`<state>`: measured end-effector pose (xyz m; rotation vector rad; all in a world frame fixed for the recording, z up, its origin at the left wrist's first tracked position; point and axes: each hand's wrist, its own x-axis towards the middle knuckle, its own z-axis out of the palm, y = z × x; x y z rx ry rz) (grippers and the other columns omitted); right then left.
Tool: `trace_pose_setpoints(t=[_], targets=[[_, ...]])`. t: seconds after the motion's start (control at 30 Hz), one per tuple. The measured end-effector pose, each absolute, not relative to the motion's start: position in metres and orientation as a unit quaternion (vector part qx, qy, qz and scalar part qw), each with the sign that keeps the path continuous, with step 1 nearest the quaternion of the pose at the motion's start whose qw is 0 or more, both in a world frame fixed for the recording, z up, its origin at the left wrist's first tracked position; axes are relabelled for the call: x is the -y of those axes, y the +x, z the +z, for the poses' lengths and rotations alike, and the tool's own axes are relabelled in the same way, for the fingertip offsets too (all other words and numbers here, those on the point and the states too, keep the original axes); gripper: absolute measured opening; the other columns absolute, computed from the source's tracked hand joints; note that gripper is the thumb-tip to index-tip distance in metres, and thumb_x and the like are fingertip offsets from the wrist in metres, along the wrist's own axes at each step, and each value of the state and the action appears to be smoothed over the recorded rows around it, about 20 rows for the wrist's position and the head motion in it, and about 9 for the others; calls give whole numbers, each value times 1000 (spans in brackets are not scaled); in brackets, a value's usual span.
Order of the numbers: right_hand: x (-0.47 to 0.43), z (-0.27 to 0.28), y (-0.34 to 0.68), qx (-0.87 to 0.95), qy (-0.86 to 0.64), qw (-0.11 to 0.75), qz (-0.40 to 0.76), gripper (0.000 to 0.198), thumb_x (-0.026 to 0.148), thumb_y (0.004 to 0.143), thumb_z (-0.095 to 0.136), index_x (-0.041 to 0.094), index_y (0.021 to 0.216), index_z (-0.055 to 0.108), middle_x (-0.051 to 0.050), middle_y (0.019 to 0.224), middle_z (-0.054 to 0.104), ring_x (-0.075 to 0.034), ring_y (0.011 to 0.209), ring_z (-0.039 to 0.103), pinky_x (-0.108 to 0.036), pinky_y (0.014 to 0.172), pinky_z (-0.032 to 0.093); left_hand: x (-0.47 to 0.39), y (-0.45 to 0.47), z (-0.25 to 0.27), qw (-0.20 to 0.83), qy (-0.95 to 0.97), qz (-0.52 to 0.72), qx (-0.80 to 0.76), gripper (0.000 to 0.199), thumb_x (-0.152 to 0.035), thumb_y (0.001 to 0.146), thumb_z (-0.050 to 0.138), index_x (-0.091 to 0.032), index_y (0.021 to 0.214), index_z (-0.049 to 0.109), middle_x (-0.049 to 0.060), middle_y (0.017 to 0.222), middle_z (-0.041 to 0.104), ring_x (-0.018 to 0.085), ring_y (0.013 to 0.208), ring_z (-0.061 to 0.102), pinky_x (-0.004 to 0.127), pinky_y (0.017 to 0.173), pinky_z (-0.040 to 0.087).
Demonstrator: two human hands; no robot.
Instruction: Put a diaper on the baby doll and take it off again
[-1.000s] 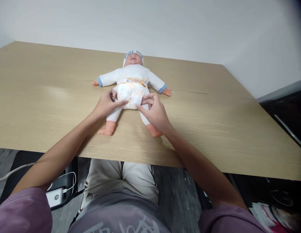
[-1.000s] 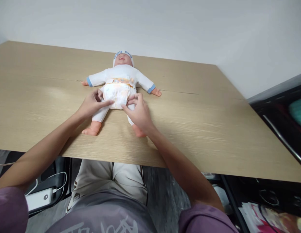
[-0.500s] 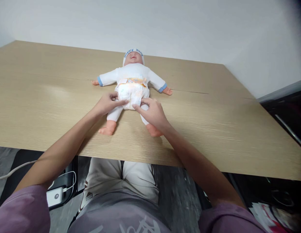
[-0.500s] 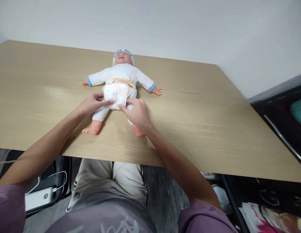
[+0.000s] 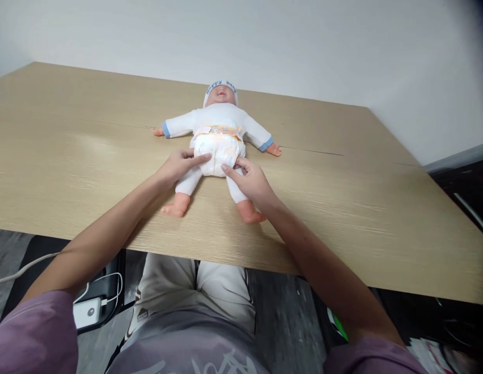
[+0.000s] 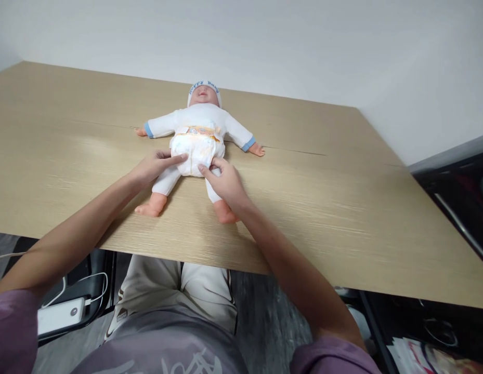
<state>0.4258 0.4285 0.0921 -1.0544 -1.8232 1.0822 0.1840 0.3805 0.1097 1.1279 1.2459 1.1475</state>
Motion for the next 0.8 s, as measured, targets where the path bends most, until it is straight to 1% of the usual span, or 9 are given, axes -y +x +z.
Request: trace_pose_setpoints(t=[0.1, 0.17, 0.3, 0.37, 0.43, 0.5, 0.6, 0.7, 0.8], targets=[[-424, 103, 437, 724, -432, 332, 423, 47, 63, 92, 82, 24, 118, 86, -6, 103, 86, -31, 100, 79, -49, 97, 65, -384, 177, 114, 554, 448, 477, -515, 48, -61, 85, 102, -20, 105, 86, 12, 110, 86, 30, 98, 79, 44, 87, 62], [-419, 112, 449, 730, -433, 306, 432, 52, 65, 92, 85, 26, 125, 87, -5, 102, 86, -31, 95, 80, -49, 90, 67, -383, 169, 117, 529, 447, 478, -540, 46, -60, 85, 101, -20, 99, 82, 11, 104, 84, 28, 94, 77, 43, 85, 60], [-410, 126, 477, 725, -400, 314, 464, 54, 69, 93, 89, 33, 134, 86, -9, 130, 89, -37, 121, 84, -59, 107, 70, -376, 147, 117, 467, 455, 487, -580, 50, -50, 83, 101, -22, 111, 72, 10, 109, 84, 26, 100, 76, 41, 91, 59], [-418, 129, 491, 729, -407, 325, 444, 49, 72, 96, 86, 36, 130, 86, -9, 129, 89, -37, 125, 84, -62, 114, 68, -376, 136, 116, 441, 478, 484, -585, 53, -49, 88, 96, -22, 120, 64, 12, 117, 84, 27, 110, 77, 43, 99, 60], [-439, 128, 501, 741, -439, 344, 372, 49, 73, 97, 84, 35, 129, 85, -11, 124, 89, -38, 120, 85, -63, 112, 68, -385, 124, 114, 350, 536, 472, -606, 52, -44, 92, 92, -23, 126, 59, 14, 130, 79, 30, 121, 75, 46, 107, 58], [-472, 124, 504, 762, -473, 358, 258, 56, 72, 96, 83, 31, 134, 81, -16, 130, 86, -40, 120, 83, -67, 113, 66, -404, 114, 111, 203, 596, 448, -635, 57, -38, 90, 93, -22, 132, 58, 17, 145, 71, 36, 138, 67, 51, 120, 52], [-529, 109, 496, 807, -478, 332, 101, 69, 71, 93, 81, 22, 142, 75, -24, 149, 78, -49, 142, 71, -76, 127, 50, -446, 104, 108, 59, 639, 395, -658, 72, -37, 86, 98, -20, 144, 59, 22, 162, 58, 49, 160, 44, 60, 137, 32], [-574, 91, 477, 829, -473, 289, 73, 71, 68, 95, 77, 16, 143, 72, -29, 149, 75, -52, 143, 67, -76, 126, 48, -485, 103, 106, 62, 644, 333, -685, 79, -38, 85, 97, -14, 149, 60, 28, 161, 58, 55, 162, 39, 67, 138, 24], [-592, 83, 454, 812, -503, 278, 98, 59, 61, 100, 74, 15, 137, 74, -28, 141, 78, -50, 134, 71, -69, 118, 54, -506, 112, 108, 69, 633, 281, -718, 59, -35, 87, 92, -9, 134, 67, 30, 138, 69, 59, 153, 48, 69, 133, 28]])
